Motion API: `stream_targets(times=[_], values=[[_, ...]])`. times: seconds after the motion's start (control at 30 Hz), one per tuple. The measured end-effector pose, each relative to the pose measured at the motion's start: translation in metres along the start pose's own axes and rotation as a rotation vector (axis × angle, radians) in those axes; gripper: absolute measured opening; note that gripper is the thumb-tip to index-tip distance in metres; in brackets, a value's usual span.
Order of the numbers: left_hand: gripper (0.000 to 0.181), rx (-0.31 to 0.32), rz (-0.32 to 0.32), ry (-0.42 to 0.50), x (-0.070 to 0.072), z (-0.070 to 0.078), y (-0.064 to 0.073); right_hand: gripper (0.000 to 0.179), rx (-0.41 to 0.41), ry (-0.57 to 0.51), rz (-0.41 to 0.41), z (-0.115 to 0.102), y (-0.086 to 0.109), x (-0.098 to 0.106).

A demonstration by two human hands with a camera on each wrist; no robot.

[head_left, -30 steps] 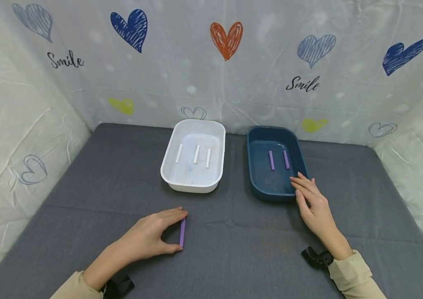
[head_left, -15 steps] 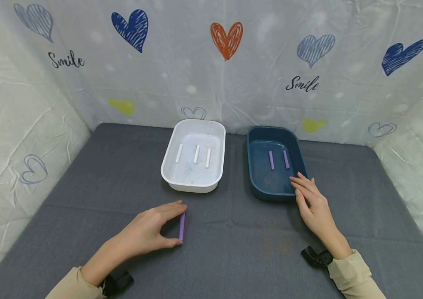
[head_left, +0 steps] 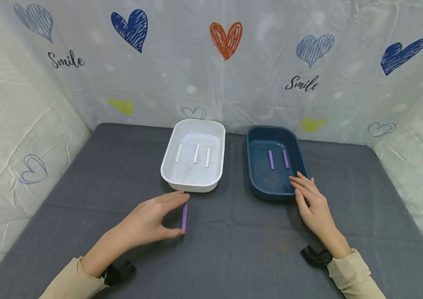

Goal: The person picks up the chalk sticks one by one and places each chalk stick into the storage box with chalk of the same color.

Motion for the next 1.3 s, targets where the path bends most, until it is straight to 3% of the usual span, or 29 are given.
stream_targets(times=[0.3,0.6,0.93,1.3], values=[[0.077,-0.024,0.04,-0.01,0.013,0.005,-0.012,0.027,0.009,-0.007,0.005,0.0,-0.001,0.0],[0.076,-0.062,0.078,0.007,0.026,0.011,-0.032,0.027,0.007,-0.011,0.005,0.0,0.0,0.0],[0.073,-0.113,0.109,0.073,0.037,0.012,-0.065,0.027,0.017,-0.014,0.013,-0.001,-0.001,0.0],[0.072,-0.138,0.085,0.15,0.043,0.02,-0.1,0.027,0.008,0.0,0.01,0.001,0.0,0.0]])
Point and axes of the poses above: each hand's wrist, its own y-axis away from the middle knuckle, its own x-axis out of the back of the hand, z = x × y, the point moved 1 cm from there along -y, towards the middle knuckle, and after that the axes turned 4 degrees about y, right-handed, at the moved point
